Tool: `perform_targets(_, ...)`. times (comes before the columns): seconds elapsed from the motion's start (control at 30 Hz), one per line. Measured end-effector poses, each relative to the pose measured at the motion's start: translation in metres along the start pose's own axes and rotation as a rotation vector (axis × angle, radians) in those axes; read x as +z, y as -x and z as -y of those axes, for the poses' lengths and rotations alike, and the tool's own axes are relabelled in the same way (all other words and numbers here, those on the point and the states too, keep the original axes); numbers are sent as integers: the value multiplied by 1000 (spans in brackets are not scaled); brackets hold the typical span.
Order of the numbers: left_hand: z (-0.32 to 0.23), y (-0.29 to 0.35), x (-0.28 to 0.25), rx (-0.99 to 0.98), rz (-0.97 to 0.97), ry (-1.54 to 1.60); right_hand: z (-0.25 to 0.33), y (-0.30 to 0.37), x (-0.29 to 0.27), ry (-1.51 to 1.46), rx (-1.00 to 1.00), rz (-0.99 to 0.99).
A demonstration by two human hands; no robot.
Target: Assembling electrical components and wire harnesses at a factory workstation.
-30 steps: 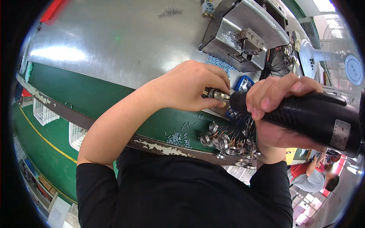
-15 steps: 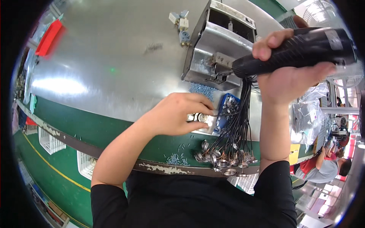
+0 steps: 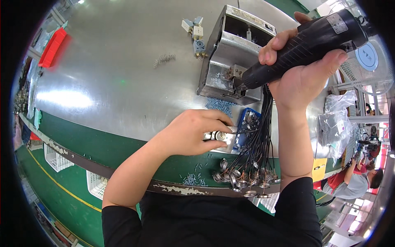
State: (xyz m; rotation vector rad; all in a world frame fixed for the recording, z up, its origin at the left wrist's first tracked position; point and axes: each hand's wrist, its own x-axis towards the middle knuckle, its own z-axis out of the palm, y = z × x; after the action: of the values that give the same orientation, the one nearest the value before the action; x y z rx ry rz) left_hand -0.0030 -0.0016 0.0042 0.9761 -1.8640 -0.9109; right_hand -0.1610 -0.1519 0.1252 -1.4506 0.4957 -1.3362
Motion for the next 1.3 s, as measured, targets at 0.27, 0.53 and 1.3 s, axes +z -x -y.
perform_targets(0.27, 0, 2, 2, -5, -8, -4, 1, 7, 6, 36, 21, 13)
perform_targets(0.53, -1, 2, 1, 1, -6, -22, 11, 5, 12, 86, -42, 11)
perform_targets(1.3, -1, 3, 2, -5, -23, -1, 3, 7, 9, 17, 24, 39)
